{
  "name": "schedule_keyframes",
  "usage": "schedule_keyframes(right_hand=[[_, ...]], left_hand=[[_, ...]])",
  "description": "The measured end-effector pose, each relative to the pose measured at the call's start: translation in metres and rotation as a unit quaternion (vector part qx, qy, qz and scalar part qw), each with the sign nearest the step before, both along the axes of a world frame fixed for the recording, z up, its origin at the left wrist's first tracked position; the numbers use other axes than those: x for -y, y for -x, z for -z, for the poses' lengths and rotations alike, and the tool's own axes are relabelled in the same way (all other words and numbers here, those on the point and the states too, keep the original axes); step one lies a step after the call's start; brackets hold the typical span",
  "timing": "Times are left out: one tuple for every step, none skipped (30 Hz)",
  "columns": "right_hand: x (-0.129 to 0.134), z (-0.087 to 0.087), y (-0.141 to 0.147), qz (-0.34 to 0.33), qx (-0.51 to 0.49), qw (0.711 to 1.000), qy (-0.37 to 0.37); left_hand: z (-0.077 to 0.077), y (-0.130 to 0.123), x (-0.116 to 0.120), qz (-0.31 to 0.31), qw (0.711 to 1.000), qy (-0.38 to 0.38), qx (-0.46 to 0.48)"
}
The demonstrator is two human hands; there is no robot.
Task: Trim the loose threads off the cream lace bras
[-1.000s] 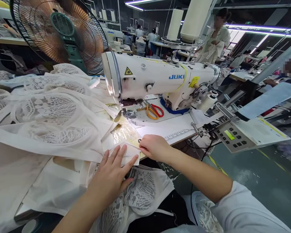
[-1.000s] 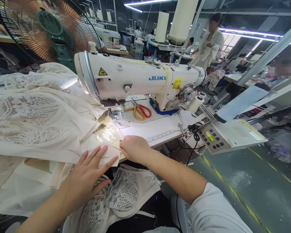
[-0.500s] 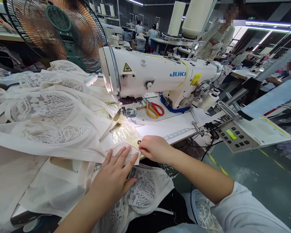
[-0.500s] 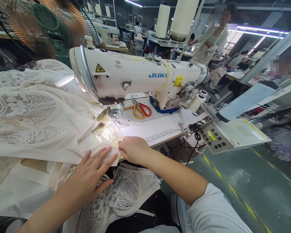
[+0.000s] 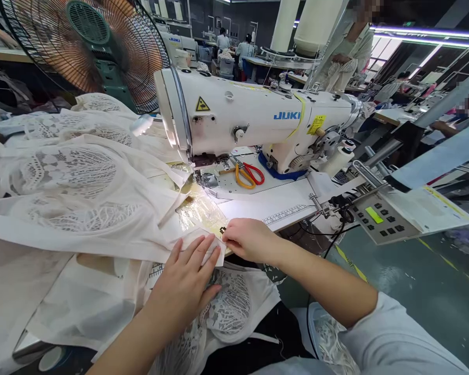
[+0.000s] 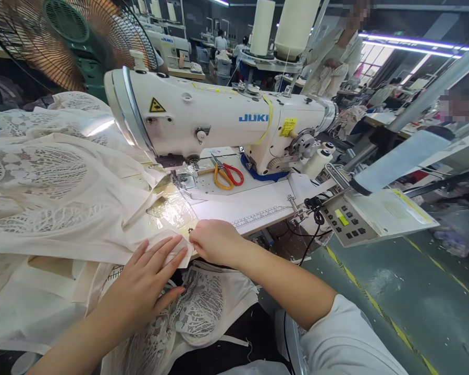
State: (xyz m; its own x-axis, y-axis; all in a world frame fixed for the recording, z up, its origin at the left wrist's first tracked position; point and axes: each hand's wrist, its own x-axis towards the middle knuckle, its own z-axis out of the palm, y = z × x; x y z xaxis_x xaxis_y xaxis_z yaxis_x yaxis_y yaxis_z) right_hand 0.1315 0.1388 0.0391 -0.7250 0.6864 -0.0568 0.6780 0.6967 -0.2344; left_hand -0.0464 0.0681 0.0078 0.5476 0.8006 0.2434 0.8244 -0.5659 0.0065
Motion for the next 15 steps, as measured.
schedule_keyframes(right_hand=[[0.0002,0.0000,-0.0002,0.000,0.002,1.000,-0.002],[0.0004,-0.0001,-0.0004,0.000,0.003,1.000,-0.004],[0.0007,-0.0002,-0.0006,0.000,0.005,1.000,-0.005],[0.0010,-0.0003,-0.0010,-0.001,0.007,1.000,-0.005],[0.0014,-0.0003,-0.0014,-0.003,0.007,1.000,-0.006],[0.0018,-0.0003,-0.0019,-0.006,0.007,1.000,-0.007],[0.0023,-0.0002,-0.0025,-0.010,0.006,1.000,-0.009],[0.0027,0.0000,-0.0031,-0.014,0.004,1.000,-0.011],[0.0032,0.0002,-0.0037,-0.017,0.002,1.000,-0.015],[0.0036,0.0006,-0.0043,-0.018,0.000,1.000,-0.018],[0.0041,0.0009,-0.0048,-0.019,-0.002,1.000,-0.020],[0.0045,0.0013,-0.0052,-0.019,-0.003,1.000,-0.021],[0.0048,0.0016,-0.0055,-0.018,-0.003,1.000,-0.022],[0.0051,0.0019,-0.0058,-0.018,-0.002,1.000,-0.023],[0.0054,0.0022,-0.0059,-0.018,-0.001,1.000,-0.026]], left_hand=[[0.0000,-0.0001,-0.0004,0.003,1.000,0.002,0.001],[-0.0002,-0.0001,-0.0007,0.005,1.000,0.003,0.001],[-0.0004,-0.0002,-0.0011,0.006,1.000,0.004,0.000],[-0.0008,-0.0002,-0.0013,0.007,1.000,0.004,-0.001],[-0.0012,-0.0002,-0.0016,0.008,1.000,0.004,-0.001],[-0.0018,-0.0002,-0.0018,0.008,1.000,0.004,-0.002],[-0.0024,-0.0002,-0.0021,0.009,1.000,0.004,-0.002],[-0.0030,-0.0002,-0.0023,0.010,1.000,0.005,-0.003],[-0.0037,-0.0003,-0.0025,0.011,1.000,0.006,-0.003],[-0.0043,-0.0003,-0.0027,0.013,1.000,0.008,-0.004],[-0.0048,-0.0003,-0.0028,0.014,1.000,0.012,-0.005],[-0.0051,-0.0002,-0.0028,0.014,1.000,0.015,-0.006],[-0.0053,0.0001,-0.0027,0.014,1.000,0.017,-0.005],[-0.0054,0.0006,-0.0025,0.015,1.000,0.019,-0.006],[-0.0054,0.0014,-0.0022,0.019,1.000,0.019,-0.009]])
